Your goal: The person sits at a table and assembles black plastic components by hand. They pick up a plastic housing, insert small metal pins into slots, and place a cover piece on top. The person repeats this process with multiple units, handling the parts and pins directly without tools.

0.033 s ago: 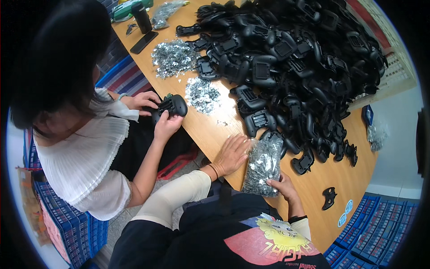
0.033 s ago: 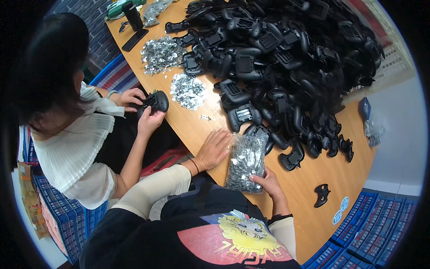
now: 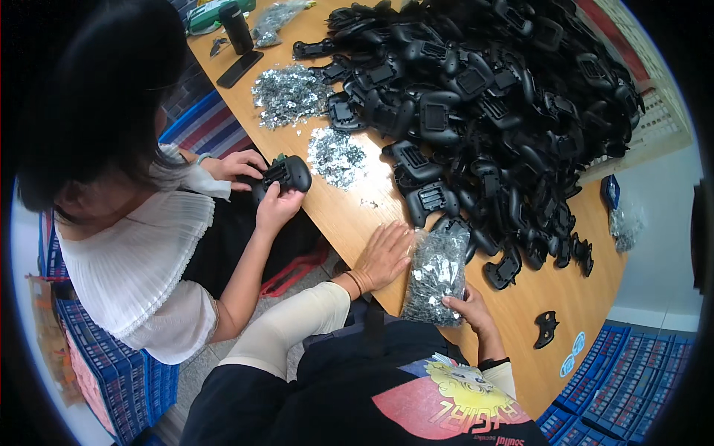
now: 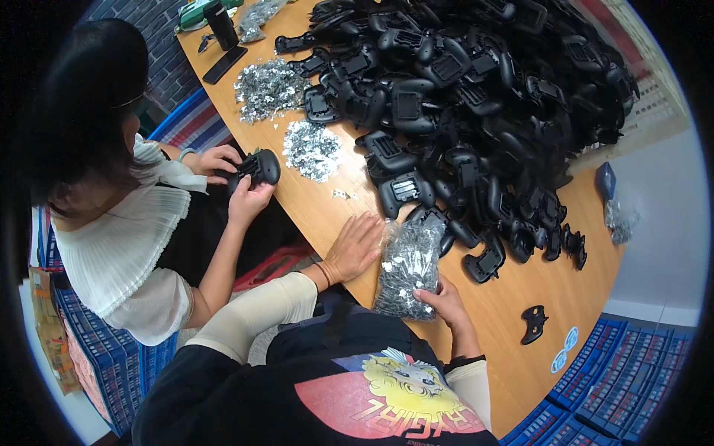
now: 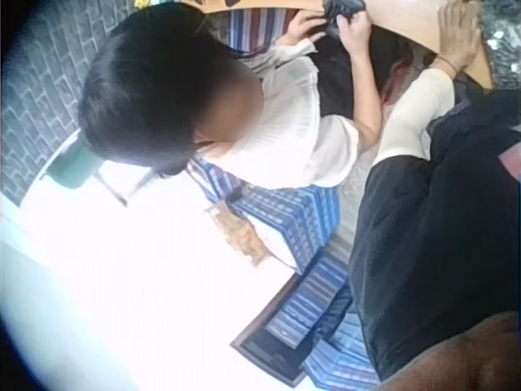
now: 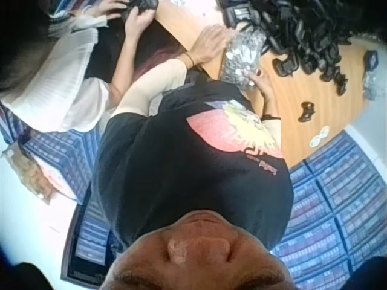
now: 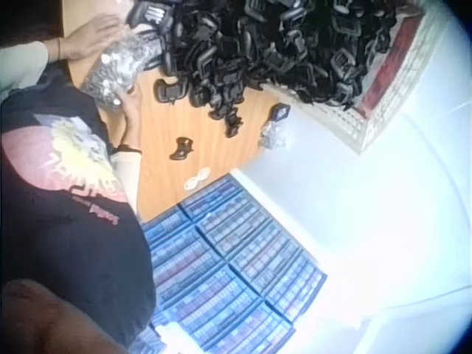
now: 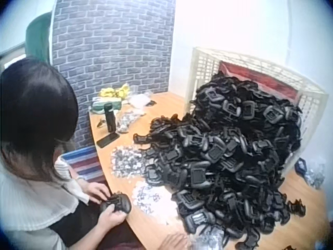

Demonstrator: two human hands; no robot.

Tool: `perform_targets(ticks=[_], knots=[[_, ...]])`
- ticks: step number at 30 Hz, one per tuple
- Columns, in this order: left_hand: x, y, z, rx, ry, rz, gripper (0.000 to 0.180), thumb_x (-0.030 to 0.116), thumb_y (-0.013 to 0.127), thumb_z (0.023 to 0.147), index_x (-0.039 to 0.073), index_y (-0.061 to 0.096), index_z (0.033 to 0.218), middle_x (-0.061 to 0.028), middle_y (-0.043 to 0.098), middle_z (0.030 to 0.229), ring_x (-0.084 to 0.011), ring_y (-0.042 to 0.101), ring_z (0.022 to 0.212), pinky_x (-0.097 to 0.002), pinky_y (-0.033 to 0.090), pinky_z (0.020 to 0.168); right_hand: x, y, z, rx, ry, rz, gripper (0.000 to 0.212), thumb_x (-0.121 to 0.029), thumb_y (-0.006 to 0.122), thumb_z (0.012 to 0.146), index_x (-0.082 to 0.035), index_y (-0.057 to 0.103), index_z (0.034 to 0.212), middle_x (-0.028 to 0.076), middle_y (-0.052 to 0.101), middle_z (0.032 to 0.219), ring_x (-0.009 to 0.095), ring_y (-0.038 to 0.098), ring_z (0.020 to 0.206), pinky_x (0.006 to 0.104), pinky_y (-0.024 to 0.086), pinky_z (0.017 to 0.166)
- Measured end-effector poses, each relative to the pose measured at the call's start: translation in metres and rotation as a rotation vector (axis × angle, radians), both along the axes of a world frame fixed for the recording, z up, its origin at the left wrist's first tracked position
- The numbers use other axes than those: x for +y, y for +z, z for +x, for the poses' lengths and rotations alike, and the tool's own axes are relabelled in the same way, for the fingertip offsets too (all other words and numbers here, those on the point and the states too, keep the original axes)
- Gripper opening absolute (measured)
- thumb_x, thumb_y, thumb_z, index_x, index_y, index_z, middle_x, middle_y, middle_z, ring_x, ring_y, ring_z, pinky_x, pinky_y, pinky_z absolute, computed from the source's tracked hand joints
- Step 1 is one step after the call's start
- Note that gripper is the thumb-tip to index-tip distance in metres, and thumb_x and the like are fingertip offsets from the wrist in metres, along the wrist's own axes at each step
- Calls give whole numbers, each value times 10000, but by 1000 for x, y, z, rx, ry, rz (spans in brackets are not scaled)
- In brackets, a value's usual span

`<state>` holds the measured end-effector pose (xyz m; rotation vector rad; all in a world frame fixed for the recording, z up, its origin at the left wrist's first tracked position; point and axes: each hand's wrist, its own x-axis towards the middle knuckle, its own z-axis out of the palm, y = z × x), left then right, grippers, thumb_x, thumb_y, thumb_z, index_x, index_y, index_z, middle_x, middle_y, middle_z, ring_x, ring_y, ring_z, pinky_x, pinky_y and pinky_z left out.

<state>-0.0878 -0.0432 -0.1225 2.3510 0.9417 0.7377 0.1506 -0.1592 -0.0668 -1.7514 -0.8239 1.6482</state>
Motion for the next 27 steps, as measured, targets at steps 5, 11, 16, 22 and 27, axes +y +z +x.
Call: perform_targets(ticks=[5,11,16,22,27], knots=[[-2,-5,-3,129,9,34,632,244,527,785,-25,344,1327,-204,298,1402,-336,224,1338,-450,150,1105,9,20,-9,-88,23,70,421,-164,721,708,17,571,1057,40,614,904,100,558,812,257,451,751],[-3,-5,0,122,-8,12,775,288,580,712,-58,290,1341,-213,291,1400,-354,203,1343,-456,125,1112,4,38,-10,-277,64,129,343,-165,712,701,24,588,960,43,610,815,120,554,730,266,449,683],[-2,-7,0,159,6,14,834,379,642,701,-48,307,1335,-206,291,1401,-350,196,1346,-479,117,1108,9,67,-25,-467,148,161,314,-202,705,712,15,586,905,95,617,743,165,576,675,295,449,649],[-2,-7,-1,181,-10,3,897,427,677,681,-25,291,1353,-196,268,1418,-355,178,1354,-499,101,1103,12,75,-31,-665,263,198,333,-277,696,708,-3,582,860,159,599,678,272,587,624,356,440,602],[-2,-11,-1,177,8,12,939,471,682,675,-23,275,1362,-196,258,1424,-361,170,1356,-503,105,1100,16,77,-29,-652,252,203,327,-285,686,716,-5,578,847,162,592,664,269,586,616,353,440,593]])
